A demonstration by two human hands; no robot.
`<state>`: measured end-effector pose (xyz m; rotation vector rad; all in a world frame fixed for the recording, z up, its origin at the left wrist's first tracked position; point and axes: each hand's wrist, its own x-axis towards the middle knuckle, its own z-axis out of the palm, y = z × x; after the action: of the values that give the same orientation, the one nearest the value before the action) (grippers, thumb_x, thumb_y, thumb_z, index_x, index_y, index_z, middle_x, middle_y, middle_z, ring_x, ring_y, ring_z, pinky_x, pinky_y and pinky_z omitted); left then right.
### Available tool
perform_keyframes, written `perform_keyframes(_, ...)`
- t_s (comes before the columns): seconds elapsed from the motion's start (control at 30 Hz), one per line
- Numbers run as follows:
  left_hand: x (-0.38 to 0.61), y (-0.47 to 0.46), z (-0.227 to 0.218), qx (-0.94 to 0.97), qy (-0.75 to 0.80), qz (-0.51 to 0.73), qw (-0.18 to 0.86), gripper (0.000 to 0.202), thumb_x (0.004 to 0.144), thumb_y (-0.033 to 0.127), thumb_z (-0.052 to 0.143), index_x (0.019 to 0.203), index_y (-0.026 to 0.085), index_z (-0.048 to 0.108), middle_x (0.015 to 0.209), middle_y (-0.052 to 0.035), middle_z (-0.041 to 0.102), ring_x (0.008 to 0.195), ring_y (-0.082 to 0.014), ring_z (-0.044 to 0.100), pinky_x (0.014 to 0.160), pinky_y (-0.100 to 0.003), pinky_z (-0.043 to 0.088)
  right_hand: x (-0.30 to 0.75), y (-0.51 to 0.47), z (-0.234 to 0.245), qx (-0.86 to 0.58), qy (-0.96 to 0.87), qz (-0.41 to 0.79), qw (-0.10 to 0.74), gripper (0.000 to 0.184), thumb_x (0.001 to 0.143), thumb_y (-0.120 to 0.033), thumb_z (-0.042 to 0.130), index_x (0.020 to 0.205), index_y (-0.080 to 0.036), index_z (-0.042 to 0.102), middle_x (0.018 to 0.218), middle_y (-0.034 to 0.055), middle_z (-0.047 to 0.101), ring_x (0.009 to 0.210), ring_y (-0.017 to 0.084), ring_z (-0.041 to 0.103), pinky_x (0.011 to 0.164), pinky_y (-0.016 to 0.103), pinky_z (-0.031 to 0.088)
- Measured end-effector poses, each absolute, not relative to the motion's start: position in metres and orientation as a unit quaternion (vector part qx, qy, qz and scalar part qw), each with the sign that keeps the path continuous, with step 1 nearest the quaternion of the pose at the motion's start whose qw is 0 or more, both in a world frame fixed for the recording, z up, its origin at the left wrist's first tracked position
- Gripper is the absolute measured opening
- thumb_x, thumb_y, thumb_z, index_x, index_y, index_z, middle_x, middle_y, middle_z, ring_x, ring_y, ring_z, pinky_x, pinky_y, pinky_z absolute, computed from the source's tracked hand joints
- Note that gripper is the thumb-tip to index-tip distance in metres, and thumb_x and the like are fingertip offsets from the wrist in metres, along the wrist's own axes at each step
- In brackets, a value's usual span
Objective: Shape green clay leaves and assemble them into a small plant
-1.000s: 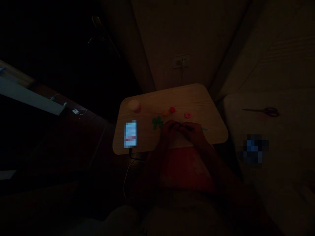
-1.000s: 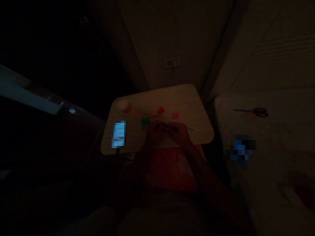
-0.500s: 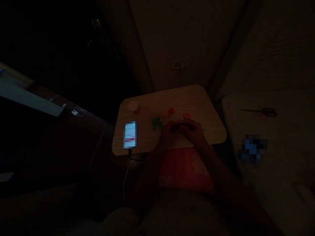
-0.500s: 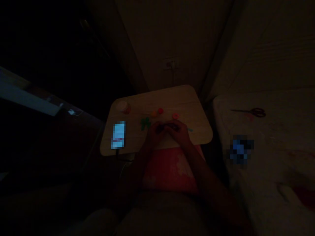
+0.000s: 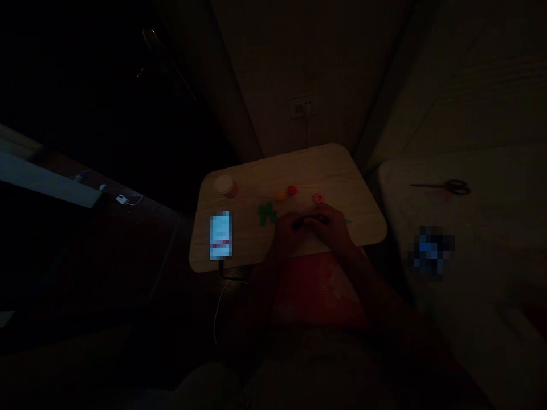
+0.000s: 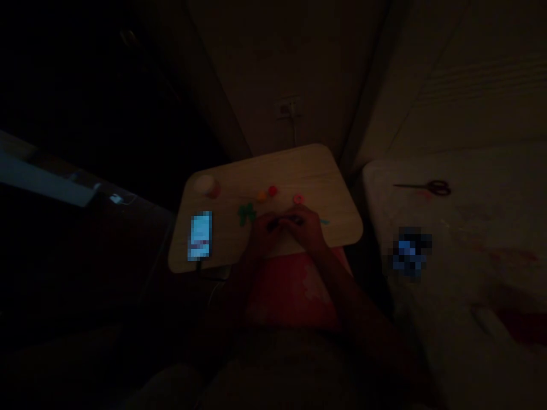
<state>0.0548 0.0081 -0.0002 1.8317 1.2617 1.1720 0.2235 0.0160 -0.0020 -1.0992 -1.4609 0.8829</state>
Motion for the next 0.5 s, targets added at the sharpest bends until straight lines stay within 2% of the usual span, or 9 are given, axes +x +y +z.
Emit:
perform_keyframes(0.13,0.0566,0.0082,-0.0002,0.692,0.490,0.428,0.314,0.038,0.087,0.043,0.074,0.062,0.019,0.061,0.063,-0.0004,0.056,0.063,-0.0155,0.049,0.062,-0.029,0.039,0.2240,0.0125,-0.0030,-0.459,-0.609,0.363,0.535,0.019,0.079,-0.043,0.082,0.075,-0.025,0.079,0.080,0.0052,0.075,0.075,0.022,0.067,0.072,0.036,0.055)
perform_keyframes(0.23,0.0569,0.0091,-0.0007,0.667,0.502,0.430,0.345,0.042,0.085,0.049,0.075,0.060,0.019,0.059,0.060,0.0013,0.054,0.061,-0.0142,0.047,0.059,-0.028,0.037,0.2243,0.0127,-0.0036,-0.466,-0.589,0.374,0.544,0.017,0.077,-0.041,0.083,0.076,-0.024,0.079,0.081,0.0053,0.077,0.078,0.023,0.069,0.075,0.037,0.057)
perform_keyframes(0.4,0.0530,0.0104,-0.0022,0.587,0.515,0.456,0.427,0.036,0.082,0.053,0.079,0.075,0.018,0.070,0.068,0.0010,0.063,0.063,-0.0143,0.054,0.059,-0.027,0.044,0.2254,0.0162,-0.0050,-0.457,-0.555,0.432,0.544,0.025,0.076,-0.040,0.082,0.096,-0.024,0.082,0.097,0.0064,0.082,0.087,0.024,0.074,0.084,0.039,0.060)
perform_keyframes(0.5,0.0510,0.0109,-0.0037,0.571,0.503,0.481,0.435,0.032,0.082,0.050,0.078,0.082,0.018,0.073,0.077,-0.0017,0.070,0.073,-0.0172,0.063,0.068,-0.028,0.051,0.2265,0.0167,-0.0062,-0.445,-0.558,0.443,0.542,0.025,0.077,-0.040,0.082,0.096,-0.023,0.081,0.099,0.0069,0.082,0.090,0.024,0.075,0.084,0.039,0.061)
